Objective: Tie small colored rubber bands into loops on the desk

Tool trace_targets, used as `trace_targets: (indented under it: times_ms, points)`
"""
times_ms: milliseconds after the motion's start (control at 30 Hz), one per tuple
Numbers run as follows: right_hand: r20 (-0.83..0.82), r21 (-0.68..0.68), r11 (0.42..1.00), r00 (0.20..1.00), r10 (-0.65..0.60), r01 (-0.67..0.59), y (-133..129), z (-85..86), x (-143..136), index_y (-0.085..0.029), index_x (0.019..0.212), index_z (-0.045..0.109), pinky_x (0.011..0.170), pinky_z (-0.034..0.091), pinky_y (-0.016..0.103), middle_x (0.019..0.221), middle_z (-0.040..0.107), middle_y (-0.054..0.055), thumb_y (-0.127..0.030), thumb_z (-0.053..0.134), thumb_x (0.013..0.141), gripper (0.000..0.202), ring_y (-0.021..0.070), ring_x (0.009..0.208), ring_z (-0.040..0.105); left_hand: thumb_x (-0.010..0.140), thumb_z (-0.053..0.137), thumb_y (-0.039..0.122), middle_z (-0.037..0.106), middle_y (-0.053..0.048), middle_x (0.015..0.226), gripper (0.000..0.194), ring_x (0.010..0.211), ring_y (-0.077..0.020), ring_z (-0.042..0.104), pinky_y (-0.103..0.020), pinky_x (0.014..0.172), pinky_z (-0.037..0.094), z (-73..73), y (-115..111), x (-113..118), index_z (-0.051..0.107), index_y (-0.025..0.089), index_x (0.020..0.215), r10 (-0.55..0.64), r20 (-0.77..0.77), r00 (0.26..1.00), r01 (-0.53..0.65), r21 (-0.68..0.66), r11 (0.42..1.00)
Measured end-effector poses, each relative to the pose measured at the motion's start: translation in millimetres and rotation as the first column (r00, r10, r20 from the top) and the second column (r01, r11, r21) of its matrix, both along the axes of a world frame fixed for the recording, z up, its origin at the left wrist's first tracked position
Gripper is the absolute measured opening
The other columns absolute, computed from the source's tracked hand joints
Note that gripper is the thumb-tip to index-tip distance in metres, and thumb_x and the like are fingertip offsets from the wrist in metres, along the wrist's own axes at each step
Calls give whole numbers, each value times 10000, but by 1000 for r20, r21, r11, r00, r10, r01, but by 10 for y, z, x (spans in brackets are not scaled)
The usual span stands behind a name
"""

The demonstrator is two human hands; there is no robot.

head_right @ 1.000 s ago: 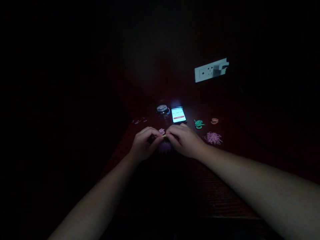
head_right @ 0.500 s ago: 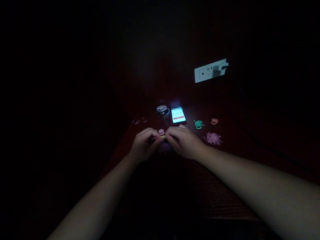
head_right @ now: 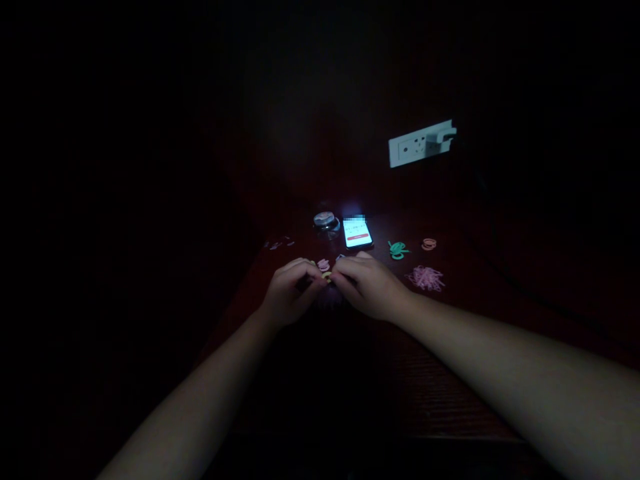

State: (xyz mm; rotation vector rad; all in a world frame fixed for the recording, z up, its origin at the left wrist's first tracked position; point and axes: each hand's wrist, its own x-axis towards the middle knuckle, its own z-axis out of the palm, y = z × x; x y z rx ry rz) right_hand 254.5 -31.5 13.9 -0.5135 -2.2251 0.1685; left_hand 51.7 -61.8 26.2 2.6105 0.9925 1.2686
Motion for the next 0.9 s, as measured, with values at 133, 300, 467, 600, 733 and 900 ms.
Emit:
trace_targets:
  times_ms: [133,300,467,600,733,900]
  points:
    - [-10,-23,1000,1000,-5,5,-16,13,3,-181,771,564,648,335,279,660,563,-3,-215,457,962,222,139,635,495,869,642,276,670,-48,881,123,820,-167,589,-318,761,468,5,-9,0,622,187,950,-63,13,998,63,16,998]
    - [-6,-36,999,1000,-12,12,-24,5,11,-187,754,544,639,335,281,655,558,0,-235,459,958,226,145,640,487,895,604,258,638,-28,790,75,734,-144,564,-285,681,451,12,-10,16,616,188,871,-40,9,999,40,-5,999]
    - [-19,-46,999,1000,-9,8,-25,-3,17,-193,792,542,641,338,282,673,555,-8,-237,502,935,155,141,632,479,902,594,276,614,-19,746,109,700,-139,549,-276,651,441,12,-12,15,616,188,843,-6,7,1000,6,-10,1000]
    - [-47,-53,999,999,-9,6,-40,17,20,-200,877,546,664,356,290,754,582,2,-195,542,889,14,146,670,497,904,594,286,625,-24,752,117,705,-143,554,-283,662,447,5,-16,19,619,190,843,-8,13,1000,9,-6,1000]
    - [-49,-53,999,999,3,-6,-52,26,16,-199,902,547,666,361,294,781,576,11,-150,527,873,60,151,690,499,897,607,277,623,-20,746,104,697,-138,552,-280,663,443,4,-11,24,623,187,848,-18,17,1000,18,-5,1000]
    - [-49,-59,998,999,-8,5,-51,30,8,-198,812,516,634,350,288,729,543,2,-159,531,871,72,144,658,475,893,612,256,638,-27,784,73,721,-139,567,-277,673,453,3,-13,22,633,186,890,-31,15,999,32,-14,999]
